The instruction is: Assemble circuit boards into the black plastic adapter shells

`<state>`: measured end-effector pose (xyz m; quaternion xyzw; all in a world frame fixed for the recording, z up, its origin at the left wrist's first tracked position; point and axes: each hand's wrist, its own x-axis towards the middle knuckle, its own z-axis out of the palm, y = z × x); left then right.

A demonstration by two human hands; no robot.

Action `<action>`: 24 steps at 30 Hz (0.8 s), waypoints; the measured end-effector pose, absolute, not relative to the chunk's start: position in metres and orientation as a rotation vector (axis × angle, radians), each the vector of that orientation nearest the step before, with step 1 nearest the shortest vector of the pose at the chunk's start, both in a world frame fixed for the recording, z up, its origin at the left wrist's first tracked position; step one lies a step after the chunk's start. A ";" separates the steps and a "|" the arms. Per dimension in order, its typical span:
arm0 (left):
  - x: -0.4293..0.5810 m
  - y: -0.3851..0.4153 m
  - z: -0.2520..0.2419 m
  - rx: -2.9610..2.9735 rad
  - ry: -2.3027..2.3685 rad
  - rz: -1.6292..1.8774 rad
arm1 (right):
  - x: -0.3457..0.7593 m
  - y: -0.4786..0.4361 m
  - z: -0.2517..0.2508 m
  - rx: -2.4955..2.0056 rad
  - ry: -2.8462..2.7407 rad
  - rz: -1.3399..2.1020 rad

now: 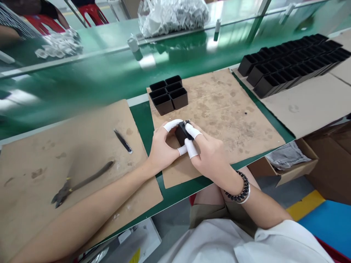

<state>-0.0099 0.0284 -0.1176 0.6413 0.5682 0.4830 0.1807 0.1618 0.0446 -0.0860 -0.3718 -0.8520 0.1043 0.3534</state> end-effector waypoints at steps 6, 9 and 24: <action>-0.010 0.028 -0.117 1.853 1.670 1.324 | 0.151 0.050 -0.090 -1.263 -2.050 0.564; -0.010 0.029 -0.118 1.843 1.660 1.312 | 0.155 0.056 -0.091 -1.222 -1.977 0.716; -0.013 0.029 -0.118 1.898 1.059 1.407 | 0.196 0.061 -0.086 -0.775 -2.236 0.761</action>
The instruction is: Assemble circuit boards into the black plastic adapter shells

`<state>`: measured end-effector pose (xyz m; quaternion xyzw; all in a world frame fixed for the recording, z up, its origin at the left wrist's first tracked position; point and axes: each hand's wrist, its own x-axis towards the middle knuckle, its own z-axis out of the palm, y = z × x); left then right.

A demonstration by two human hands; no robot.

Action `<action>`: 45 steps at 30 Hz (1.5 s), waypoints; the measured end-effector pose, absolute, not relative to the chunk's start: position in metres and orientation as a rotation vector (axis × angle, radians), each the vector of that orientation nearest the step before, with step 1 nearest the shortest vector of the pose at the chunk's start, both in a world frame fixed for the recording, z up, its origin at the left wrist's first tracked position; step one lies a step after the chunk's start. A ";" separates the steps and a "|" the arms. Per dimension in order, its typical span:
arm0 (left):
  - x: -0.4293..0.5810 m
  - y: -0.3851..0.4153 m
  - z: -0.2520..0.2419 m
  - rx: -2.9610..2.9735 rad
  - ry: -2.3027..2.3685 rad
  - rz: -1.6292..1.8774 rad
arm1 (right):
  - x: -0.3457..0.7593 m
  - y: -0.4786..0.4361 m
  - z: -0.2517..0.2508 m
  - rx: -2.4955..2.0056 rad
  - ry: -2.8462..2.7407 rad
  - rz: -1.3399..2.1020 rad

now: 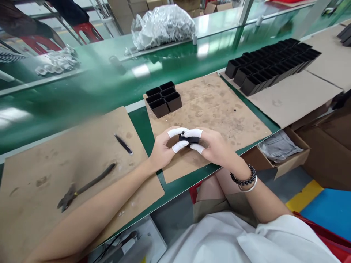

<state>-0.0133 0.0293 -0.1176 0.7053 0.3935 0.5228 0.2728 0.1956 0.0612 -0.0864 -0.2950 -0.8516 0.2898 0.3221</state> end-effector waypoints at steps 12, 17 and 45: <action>-0.012 0.025 -0.111 1.902 1.107 1.347 | 0.198 0.063 -0.096 -0.684 -2.179 0.873; -0.013 0.025 -0.111 1.851 1.058 1.309 | 0.199 0.072 -0.096 -0.634 -2.193 0.921; -0.014 0.029 -0.125 1.402 1.443 1.477 | 0.206 0.054 -0.097 -0.853 -2.137 0.290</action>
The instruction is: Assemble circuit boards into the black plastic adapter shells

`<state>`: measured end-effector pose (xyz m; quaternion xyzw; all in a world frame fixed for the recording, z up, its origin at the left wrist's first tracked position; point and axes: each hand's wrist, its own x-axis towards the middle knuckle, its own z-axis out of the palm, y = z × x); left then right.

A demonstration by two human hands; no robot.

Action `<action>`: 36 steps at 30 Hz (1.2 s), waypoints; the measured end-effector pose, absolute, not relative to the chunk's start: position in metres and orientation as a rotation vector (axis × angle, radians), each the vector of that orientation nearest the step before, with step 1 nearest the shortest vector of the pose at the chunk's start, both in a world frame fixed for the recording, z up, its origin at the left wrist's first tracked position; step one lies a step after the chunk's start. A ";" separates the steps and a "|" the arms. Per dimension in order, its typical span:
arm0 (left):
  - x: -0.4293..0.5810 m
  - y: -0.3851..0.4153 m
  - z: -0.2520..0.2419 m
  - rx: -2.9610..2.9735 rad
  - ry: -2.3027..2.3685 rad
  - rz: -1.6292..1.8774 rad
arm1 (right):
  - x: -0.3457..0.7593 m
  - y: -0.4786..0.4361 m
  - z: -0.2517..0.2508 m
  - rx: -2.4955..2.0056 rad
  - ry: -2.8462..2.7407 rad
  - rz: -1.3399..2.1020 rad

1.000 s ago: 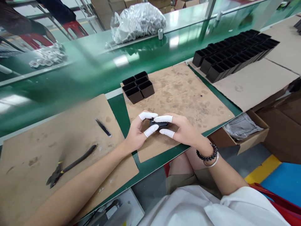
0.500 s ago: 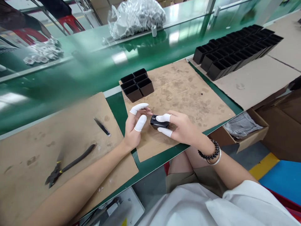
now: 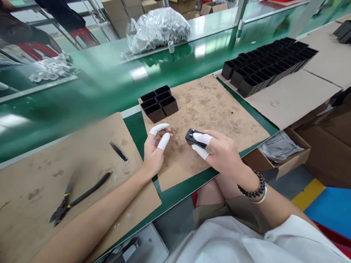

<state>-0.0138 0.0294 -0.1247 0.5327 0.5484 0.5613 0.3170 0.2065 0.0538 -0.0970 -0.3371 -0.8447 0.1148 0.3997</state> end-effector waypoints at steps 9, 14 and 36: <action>-0.014 0.029 -0.121 1.583 1.445 1.473 | 0.208 0.059 -0.111 -0.971 -2.082 0.611; -0.013 0.022 -0.120 2.006 1.297 1.580 | 0.187 0.050 -0.104 -0.965 -1.309 1.450; -0.009 0.018 -0.108 1.930 1.275 1.581 | 0.154 0.020 -0.086 -0.888 -0.280 2.266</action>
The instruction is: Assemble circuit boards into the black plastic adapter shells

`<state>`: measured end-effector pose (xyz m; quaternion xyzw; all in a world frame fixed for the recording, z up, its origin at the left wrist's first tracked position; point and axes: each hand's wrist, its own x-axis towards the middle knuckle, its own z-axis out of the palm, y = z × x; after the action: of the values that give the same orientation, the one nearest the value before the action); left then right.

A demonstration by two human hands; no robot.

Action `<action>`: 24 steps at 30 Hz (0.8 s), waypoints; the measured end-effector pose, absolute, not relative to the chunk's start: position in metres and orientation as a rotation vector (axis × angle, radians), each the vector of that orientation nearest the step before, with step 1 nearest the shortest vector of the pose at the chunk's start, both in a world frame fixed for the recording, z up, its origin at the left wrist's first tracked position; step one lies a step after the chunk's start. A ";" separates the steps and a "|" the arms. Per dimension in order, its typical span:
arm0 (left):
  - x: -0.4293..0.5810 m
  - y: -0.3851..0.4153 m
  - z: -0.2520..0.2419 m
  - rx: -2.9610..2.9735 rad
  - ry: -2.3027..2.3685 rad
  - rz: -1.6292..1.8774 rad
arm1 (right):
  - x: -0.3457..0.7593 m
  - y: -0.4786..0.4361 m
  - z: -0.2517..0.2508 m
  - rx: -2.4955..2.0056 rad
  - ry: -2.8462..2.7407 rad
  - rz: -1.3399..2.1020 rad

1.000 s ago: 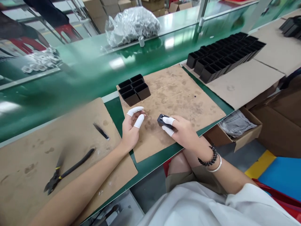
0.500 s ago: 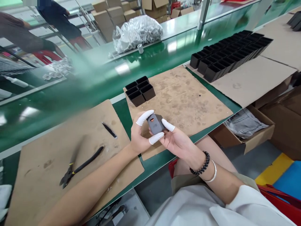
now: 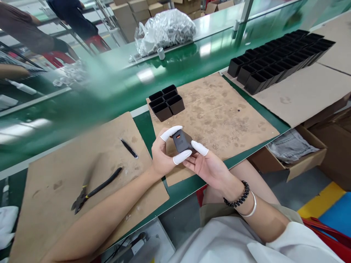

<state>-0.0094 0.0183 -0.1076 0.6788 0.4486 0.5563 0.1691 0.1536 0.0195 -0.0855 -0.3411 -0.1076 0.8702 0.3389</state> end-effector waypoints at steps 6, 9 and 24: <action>-0.009 0.019 -0.109 1.890 1.277 1.571 | 0.155 0.020 -0.091 -0.856 -0.256 2.262; -0.009 0.020 -0.109 1.870 1.269 1.565 | 0.154 0.018 -0.094 -0.847 -0.244 2.272; -0.009 0.025 -0.124 1.892 1.242 1.562 | 0.224 0.076 -0.088 -1.028 -1.834 0.022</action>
<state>-0.0089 0.0249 -0.1239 0.6749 0.4430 0.5570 0.1946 0.2243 0.0761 -0.0882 -0.4244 -0.7573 0.0091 0.4964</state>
